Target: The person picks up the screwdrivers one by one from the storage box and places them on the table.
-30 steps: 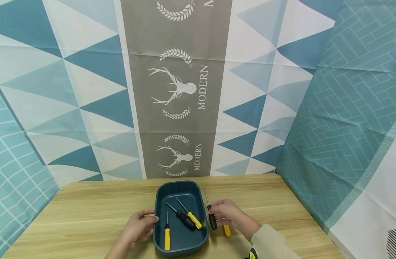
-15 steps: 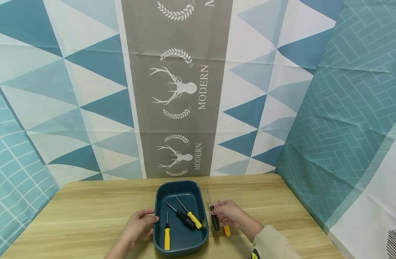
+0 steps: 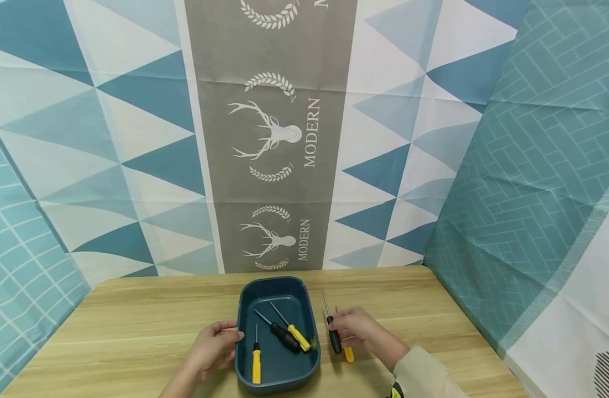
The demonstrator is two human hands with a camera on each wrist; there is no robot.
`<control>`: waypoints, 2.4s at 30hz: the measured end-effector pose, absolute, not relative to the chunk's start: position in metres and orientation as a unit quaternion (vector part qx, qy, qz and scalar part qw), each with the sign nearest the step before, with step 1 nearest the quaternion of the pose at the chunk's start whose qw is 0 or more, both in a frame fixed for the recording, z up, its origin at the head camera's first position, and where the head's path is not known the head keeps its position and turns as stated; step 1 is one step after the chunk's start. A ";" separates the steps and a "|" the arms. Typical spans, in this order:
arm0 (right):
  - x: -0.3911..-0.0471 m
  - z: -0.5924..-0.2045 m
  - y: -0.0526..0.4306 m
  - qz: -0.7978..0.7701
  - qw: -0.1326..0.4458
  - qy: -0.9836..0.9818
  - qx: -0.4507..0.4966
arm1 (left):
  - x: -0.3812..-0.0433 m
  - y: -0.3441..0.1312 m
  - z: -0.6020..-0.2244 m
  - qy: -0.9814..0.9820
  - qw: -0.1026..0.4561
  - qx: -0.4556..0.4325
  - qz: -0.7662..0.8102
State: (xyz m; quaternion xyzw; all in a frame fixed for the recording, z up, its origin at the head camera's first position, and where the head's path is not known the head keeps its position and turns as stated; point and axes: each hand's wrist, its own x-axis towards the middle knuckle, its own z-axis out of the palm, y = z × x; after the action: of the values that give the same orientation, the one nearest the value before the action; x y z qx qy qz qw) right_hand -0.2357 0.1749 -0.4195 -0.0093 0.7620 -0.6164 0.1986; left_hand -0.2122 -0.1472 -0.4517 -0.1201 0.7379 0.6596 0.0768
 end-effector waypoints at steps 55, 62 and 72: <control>-0.235 -0.431 0.200 -0.615 0.181 0.767 0.031 | -0.211 -0.147 -0.453 0.729 0.078 -0.123 0.668; -0.235 -0.434 0.205 -0.608 0.180 0.773 0.035 | -0.211 -0.147 -0.453 0.731 0.078 -0.120 0.667; -0.238 -0.442 0.210 -0.598 0.175 0.779 0.064 | -0.211 -0.147 -0.452 0.732 0.075 -0.129 0.665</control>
State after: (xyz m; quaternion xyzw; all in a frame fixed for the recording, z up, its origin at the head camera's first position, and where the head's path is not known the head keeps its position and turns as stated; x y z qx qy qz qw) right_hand -0.2377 0.2104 -0.4416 0.0642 0.7795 -0.5982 0.1747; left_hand -0.2108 -0.1466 -0.4517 -0.1295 0.7318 0.6649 0.0748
